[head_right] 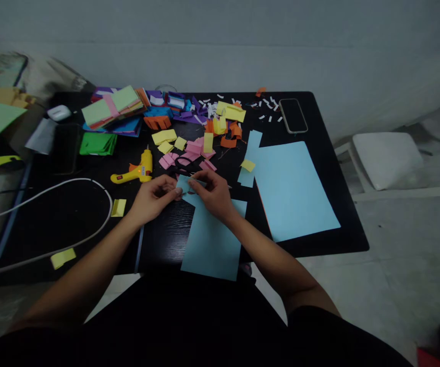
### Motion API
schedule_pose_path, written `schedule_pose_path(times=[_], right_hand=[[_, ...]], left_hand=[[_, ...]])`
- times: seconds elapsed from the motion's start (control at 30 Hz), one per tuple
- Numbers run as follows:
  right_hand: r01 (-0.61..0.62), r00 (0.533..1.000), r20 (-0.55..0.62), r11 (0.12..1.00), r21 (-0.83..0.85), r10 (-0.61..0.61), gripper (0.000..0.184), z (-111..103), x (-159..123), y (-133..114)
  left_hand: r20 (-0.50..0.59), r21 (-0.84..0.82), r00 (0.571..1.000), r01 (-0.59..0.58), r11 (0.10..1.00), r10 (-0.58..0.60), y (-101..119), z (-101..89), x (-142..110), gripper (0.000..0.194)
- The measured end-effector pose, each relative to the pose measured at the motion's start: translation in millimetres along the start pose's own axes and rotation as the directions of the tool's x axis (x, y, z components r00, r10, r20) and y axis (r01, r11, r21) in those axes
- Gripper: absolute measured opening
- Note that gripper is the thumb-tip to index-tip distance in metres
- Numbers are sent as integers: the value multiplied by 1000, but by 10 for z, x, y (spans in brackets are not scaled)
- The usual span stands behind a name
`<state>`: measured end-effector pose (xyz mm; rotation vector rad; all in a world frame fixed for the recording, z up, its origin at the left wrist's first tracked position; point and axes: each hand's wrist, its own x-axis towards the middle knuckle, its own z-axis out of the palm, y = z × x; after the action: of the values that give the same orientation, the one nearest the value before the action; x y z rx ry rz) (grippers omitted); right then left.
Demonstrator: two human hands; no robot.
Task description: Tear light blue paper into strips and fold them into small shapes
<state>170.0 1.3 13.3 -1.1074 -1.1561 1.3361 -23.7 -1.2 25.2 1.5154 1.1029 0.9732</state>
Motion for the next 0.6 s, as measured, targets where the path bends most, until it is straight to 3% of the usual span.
schedule_pose_path(times=[0.13, 0.27, 0.5, 0.6], right_hand=[[-4, 996, 85, 1000, -22, 5, 46, -9, -14, -18], [-21, 975, 219, 998, -66, 35, 42, -2, -42, -22], [-52, 984, 167, 998, -36, 57, 38, -2, -1, -6], [-96, 986, 139, 995, 25, 92, 39, 8, 2, -12]], left_hand=[[-118, -20, 993, -3, 1000, 1, 5, -28, 16, 21], [-139, -25, 990, -22, 999, 18, 26, -24, 27, 22], [-146, -55, 989, -24, 998, 16, 10, 23, 19, 25], [-100, -66, 995, -8, 998, 1, -4, 45, 15, 26]])
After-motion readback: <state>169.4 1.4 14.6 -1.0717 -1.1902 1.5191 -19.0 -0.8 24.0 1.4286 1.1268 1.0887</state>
